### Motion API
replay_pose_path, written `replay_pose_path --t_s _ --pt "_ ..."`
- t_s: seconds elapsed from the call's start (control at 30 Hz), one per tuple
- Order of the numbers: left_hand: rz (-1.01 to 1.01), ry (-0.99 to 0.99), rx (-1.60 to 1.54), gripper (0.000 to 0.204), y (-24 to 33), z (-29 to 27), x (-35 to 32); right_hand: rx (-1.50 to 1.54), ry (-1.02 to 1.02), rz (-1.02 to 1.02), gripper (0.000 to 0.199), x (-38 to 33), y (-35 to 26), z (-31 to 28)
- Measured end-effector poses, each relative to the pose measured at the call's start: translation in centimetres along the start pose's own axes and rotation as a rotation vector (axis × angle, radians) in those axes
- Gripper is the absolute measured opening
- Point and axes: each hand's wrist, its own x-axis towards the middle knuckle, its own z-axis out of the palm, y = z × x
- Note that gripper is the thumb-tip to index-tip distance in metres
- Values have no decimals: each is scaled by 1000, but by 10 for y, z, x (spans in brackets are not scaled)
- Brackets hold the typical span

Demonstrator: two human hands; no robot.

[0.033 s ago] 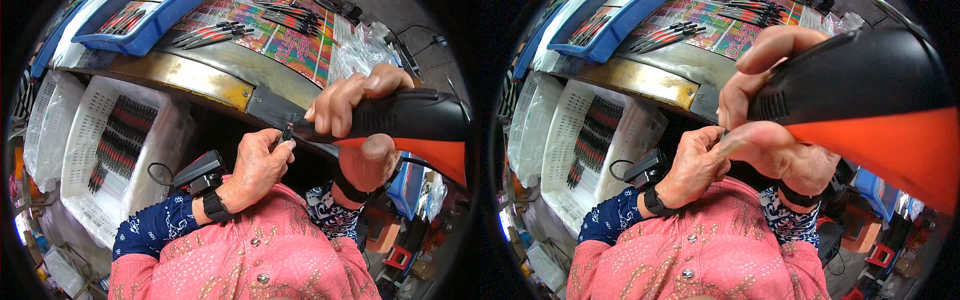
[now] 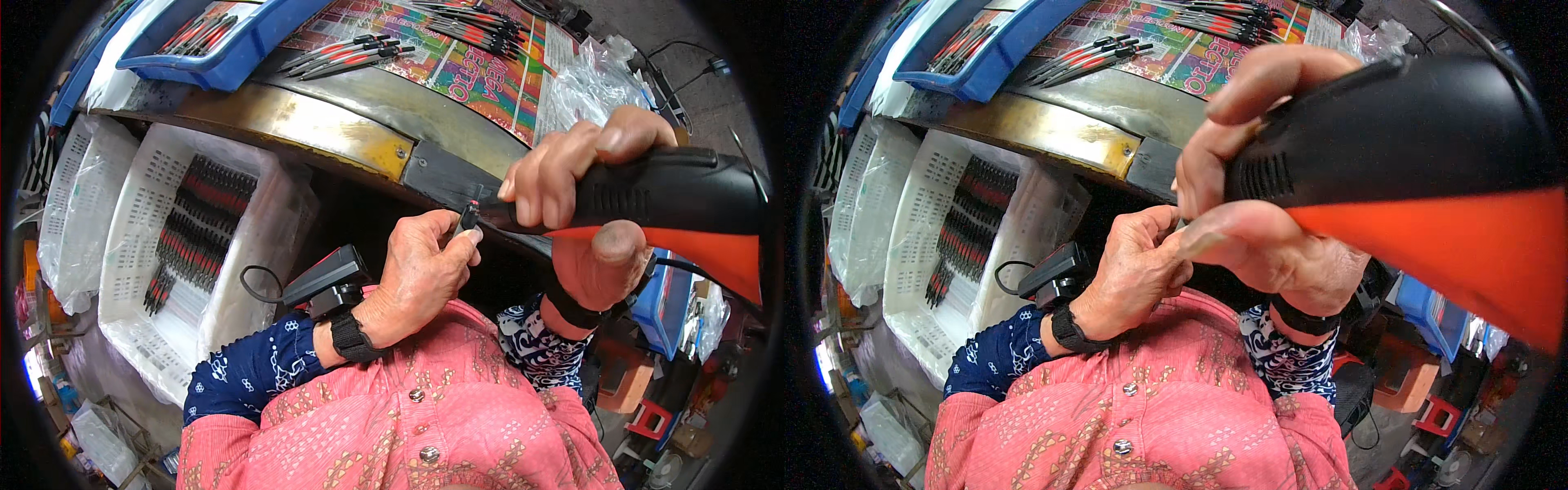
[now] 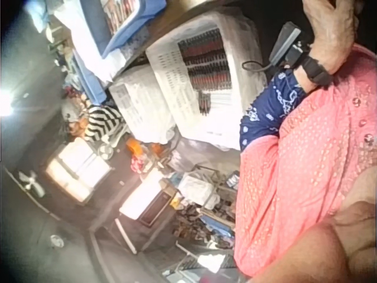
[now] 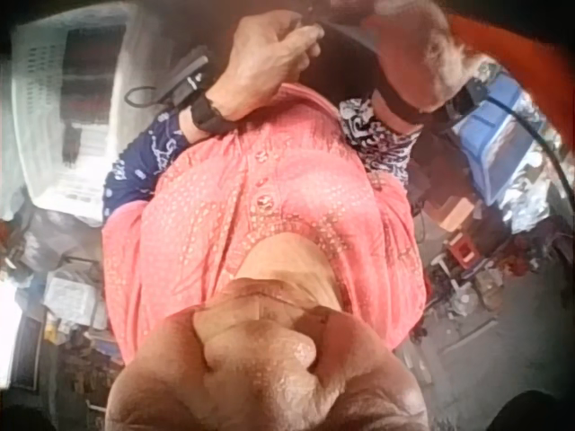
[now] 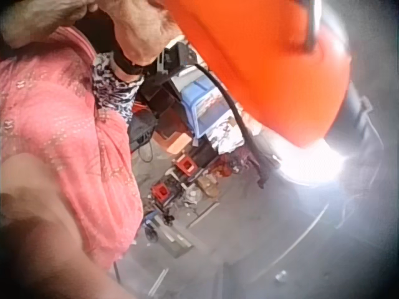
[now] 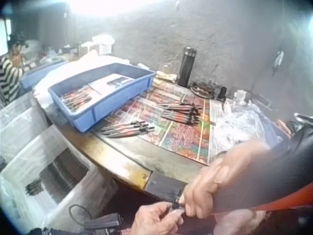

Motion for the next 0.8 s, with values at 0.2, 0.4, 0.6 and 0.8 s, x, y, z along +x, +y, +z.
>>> replay_pose_path --t_s 0.2,0.4,0.6,0.8 --pt "-1 19 11 23 -3 0 1 -285 123 28 43 -7 0 6" --pt "26 6 19 24 -3 -1 0 -392 183 51 36 -8 1 10" --pt "36 3 33 24 -6 -2 2 -412 191 32 34 -10 2 12" --pt "48 2 44 24 -7 -2 3 -409 227 27 32 -8 3 17"
